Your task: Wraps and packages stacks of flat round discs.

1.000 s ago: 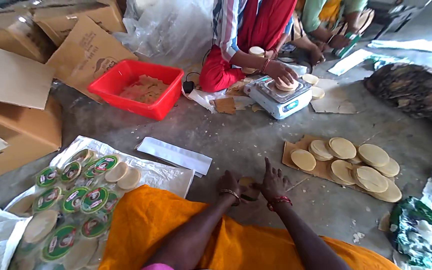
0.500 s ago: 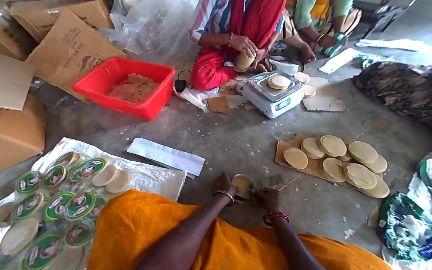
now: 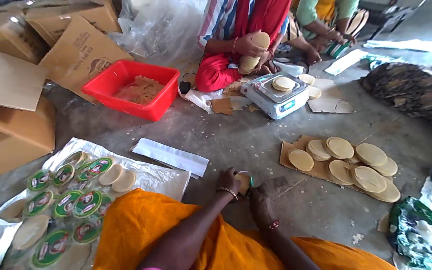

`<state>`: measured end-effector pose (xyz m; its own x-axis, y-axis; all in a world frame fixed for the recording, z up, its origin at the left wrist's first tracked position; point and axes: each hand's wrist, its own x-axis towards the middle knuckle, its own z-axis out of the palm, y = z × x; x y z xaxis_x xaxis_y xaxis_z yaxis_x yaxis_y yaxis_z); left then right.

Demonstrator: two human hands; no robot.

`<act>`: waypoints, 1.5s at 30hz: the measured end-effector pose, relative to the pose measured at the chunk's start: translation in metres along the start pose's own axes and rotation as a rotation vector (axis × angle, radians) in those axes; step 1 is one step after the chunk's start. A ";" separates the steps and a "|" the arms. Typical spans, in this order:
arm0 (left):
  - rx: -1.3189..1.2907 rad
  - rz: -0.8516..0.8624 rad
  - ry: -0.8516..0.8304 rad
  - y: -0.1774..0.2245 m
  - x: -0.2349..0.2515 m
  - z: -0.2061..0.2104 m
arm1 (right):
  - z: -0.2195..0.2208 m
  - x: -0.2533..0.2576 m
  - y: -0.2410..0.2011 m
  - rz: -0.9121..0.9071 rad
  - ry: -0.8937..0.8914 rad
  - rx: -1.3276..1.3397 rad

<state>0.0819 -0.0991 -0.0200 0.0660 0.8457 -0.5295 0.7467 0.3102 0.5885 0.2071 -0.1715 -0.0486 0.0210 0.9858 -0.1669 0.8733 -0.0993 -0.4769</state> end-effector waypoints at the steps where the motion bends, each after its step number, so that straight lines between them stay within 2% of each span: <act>1: 0.007 0.031 0.000 0.001 0.006 -0.004 | 0.003 -0.004 -0.004 -0.009 -0.013 -0.006; 3: 0.040 0.057 -0.010 -0.003 0.017 -0.003 | 0.011 -0.006 -0.001 -0.025 0.087 0.076; 5: 0.027 0.080 -0.016 -0.009 0.027 0.000 | 0.012 0.005 0.010 0.046 0.169 0.237; 8: 0.045 0.073 -0.034 -0.009 0.027 -0.002 | 0.017 0.020 0.026 0.209 0.192 0.484; 12: 0.077 0.030 -0.045 -0.006 0.023 -0.006 | 0.007 0.039 0.022 0.293 0.207 0.602; 15: 0.055 -0.028 0.004 -0.005 0.021 -0.002 | 0.007 0.054 0.024 0.216 0.166 0.571; 19: 0.036 -0.234 0.014 0.005 0.000 -0.006 | 0.005 0.046 0.019 0.070 0.166 0.337; 23: 0.035 -0.137 0.002 0.002 0.002 -0.009 | 0.003 0.018 0.001 -0.042 0.133 0.104; 26: 0.020 -0.055 -0.024 -0.005 0.015 -0.009 | 0.001 0.023 0.016 0.092 0.064 0.307; 28: 0.035 -0.028 -0.025 -0.008 0.019 -0.009 | 0.009 0.033 0.030 0.197 0.093 0.540; 30: 0.063 -0.017 -0.027 -0.009 0.020 -0.009 | 0.010 0.041 0.028 0.274 0.132 0.625; 34: 0.084 -0.055 -0.030 -0.005 0.016 -0.011 | 0.004 0.062 0.022 0.209 0.113 0.540; 39: 0.022 -0.253 -0.013 0.000 -0.009 -0.001 | 0.000 0.059 0.015 0.105 0.111 0.383; 43: 0.036 -0.088 -0.010 -0.007 0.002 -0.004 | -0.003 0.027 0.011 0.021 0.037 0.196; 45: 0.066 0.005 -0.050 -0.010 0.017 -0.008 | -0.003 0.021 0.016 0.035 0.011 0.250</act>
<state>0.0699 -0.0847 -0.0300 0.1017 0.8240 -0.5573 0.7881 0.2751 0.5506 0.2234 -0.1524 -0.0571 0.0556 0.9825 -0.1777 0.7248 -0.1621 -0.6696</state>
